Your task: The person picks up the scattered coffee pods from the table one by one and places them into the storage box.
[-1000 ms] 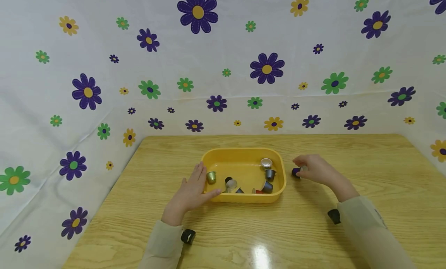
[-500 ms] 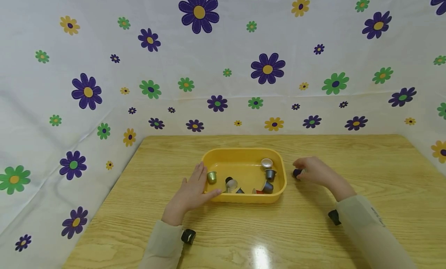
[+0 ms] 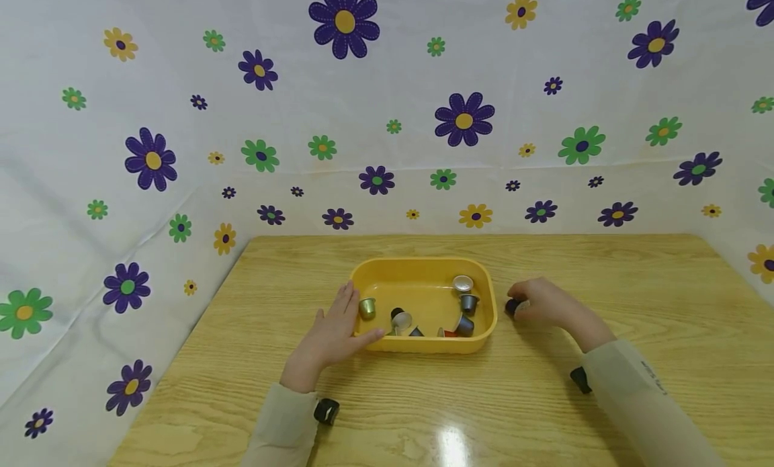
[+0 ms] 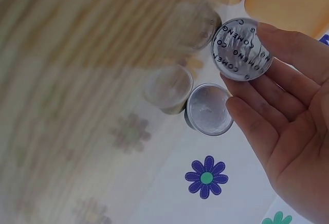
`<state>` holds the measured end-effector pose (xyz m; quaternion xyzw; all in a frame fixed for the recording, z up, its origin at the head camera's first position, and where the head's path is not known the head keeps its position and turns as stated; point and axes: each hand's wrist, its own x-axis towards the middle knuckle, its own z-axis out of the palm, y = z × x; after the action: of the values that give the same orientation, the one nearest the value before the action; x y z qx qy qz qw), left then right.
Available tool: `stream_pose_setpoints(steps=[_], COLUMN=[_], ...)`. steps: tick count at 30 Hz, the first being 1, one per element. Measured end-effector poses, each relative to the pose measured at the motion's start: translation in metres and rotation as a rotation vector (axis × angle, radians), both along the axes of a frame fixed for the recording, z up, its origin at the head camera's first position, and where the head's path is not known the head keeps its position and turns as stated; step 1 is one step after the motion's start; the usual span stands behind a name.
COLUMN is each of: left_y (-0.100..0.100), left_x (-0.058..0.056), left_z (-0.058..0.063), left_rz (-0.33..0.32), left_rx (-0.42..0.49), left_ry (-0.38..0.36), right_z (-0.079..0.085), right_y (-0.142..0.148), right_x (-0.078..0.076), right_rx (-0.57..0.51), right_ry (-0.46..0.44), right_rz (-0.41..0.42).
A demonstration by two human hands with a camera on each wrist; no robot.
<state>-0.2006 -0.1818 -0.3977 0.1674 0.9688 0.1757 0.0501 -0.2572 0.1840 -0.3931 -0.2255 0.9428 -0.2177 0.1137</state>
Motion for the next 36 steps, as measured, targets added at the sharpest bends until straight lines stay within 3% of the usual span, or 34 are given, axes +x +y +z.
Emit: stream_pose_setpoints(steps=[29, 36], left_y=[0.0, 0.0], left_x=[0.001, 0.001], left_z=[0.001, 0.001], left_rz=[0.003, 0.002], left_rx=[-0.001, 0.008], left_ry=[-0.004, 0.001], right_z=[-0.007, -0.007], right_y=[-0.012, -0.013], right_x=[-0.003, -0.001], right_rx=[-0.034, -0.043], right_ry=[0.013, 0.014], right_rz=[0.195, 0.211])
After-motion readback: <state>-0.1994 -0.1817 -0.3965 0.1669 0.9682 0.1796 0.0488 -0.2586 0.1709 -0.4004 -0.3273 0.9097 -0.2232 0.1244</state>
